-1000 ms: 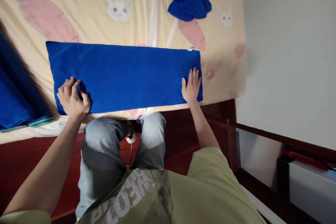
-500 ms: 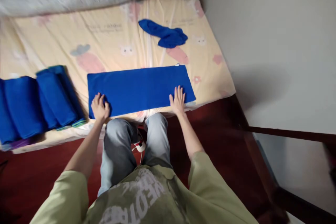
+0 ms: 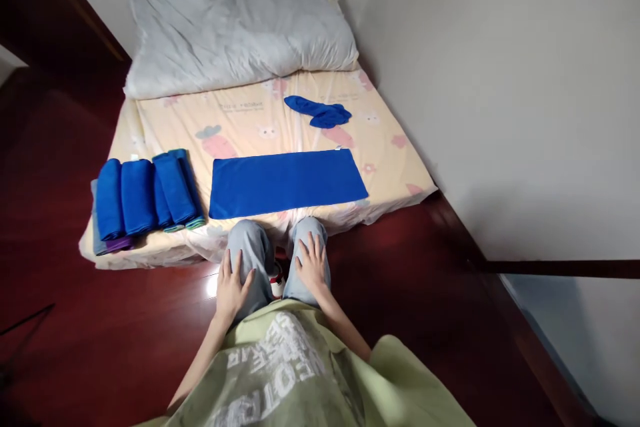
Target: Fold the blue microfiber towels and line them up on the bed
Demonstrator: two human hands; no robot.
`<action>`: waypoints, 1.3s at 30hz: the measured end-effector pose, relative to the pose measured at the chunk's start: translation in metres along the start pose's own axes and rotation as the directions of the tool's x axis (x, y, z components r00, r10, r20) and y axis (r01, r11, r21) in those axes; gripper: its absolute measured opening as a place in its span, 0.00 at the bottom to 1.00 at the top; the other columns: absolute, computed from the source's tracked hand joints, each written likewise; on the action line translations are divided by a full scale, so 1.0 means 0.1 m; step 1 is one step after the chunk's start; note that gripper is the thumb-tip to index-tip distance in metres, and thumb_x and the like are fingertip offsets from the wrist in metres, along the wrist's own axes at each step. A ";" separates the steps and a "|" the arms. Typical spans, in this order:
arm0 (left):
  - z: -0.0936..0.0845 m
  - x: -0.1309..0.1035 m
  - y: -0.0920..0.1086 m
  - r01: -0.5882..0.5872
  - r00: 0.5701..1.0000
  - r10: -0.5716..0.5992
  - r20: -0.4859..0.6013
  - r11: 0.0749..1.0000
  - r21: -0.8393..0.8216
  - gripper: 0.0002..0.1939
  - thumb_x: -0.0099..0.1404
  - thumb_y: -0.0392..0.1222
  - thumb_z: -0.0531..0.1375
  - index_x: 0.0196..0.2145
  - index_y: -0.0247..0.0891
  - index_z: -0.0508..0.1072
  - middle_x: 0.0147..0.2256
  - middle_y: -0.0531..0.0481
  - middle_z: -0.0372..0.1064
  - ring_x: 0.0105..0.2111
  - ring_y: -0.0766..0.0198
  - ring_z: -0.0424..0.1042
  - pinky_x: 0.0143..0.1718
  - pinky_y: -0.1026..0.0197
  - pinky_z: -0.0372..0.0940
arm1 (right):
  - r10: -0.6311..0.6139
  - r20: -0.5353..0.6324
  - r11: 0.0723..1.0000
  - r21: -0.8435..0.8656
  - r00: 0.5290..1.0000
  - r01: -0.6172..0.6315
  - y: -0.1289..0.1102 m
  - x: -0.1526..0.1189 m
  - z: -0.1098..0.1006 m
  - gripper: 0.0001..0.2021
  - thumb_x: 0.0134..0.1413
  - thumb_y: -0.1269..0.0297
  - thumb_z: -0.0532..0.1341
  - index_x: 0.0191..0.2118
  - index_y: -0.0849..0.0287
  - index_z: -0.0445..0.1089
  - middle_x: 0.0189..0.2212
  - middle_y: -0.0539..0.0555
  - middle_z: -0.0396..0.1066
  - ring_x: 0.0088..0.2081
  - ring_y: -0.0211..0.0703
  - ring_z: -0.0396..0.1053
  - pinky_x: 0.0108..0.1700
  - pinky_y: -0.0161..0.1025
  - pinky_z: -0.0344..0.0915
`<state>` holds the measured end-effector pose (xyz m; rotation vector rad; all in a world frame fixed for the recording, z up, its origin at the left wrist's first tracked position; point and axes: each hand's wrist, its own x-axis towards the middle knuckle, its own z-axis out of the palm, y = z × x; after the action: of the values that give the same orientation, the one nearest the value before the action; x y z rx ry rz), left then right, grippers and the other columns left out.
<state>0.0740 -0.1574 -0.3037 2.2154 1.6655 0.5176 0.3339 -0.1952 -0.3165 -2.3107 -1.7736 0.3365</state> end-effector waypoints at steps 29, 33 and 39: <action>0.06 0.14 0.13 0.127 0.991 -0.129 0.022 0.989 0.079 0.52 0.60 0.46 0.67 0.76 0.42 0.48 0.75 0.31 0.37 0.70 0.30 0.52 0.61 0.35 0.62 | -0.054 -0.079 0.997 0.044 0.995 0.058 0.07 -0.05 0.10 0.28 0.68 0.61 0.54 0.70 0.59 0.64 0.77 0.59 0.42 0.77 0.64 0.37 0.73 0.64 0.48; 0.03 0.14 0.17 0.156 0.986 -0.160 0.052 0.985 0.078 0.51 0.60 0.46 0.66 0.75 0.41 0.49 0.75 0.30 0.37 0.70 0.31 0.51 0.61 0.34 0.61 | -0.067 -0.062 0.997 0.020 0.996 0.068 0.07 -0.05 0.14 0.27 0.69 0.60 0.53 0.70 0.59 0.65 0.77 0.58 0.42 0.76 0.64 0.37 0.72 0.63 0.48; -0.06 0.15 0.25 0.218 0.971 -0.224 0.085 0.973 0.076 0.48 0.60 0.42 0.64 0.75 0.43 0.52 0.75 0.34 0.39 0.70 0.35 0.51 0.63 0.37 0.60 | -0.049 -0.048 0.999 0.012 0.998 0.050 0.09 -0.06 0.21 0.28 0.69 0.60 0.53 0.71 0.59 0.63 0.77 0.57 0.41 0.77 0.64 0.35 0.72 0.65 0.47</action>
<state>0.0959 -0.1497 -0.2854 2.0290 1.8738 0.3008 0.3342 -0.2025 -0.3391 -2.2418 -1.7970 0.2814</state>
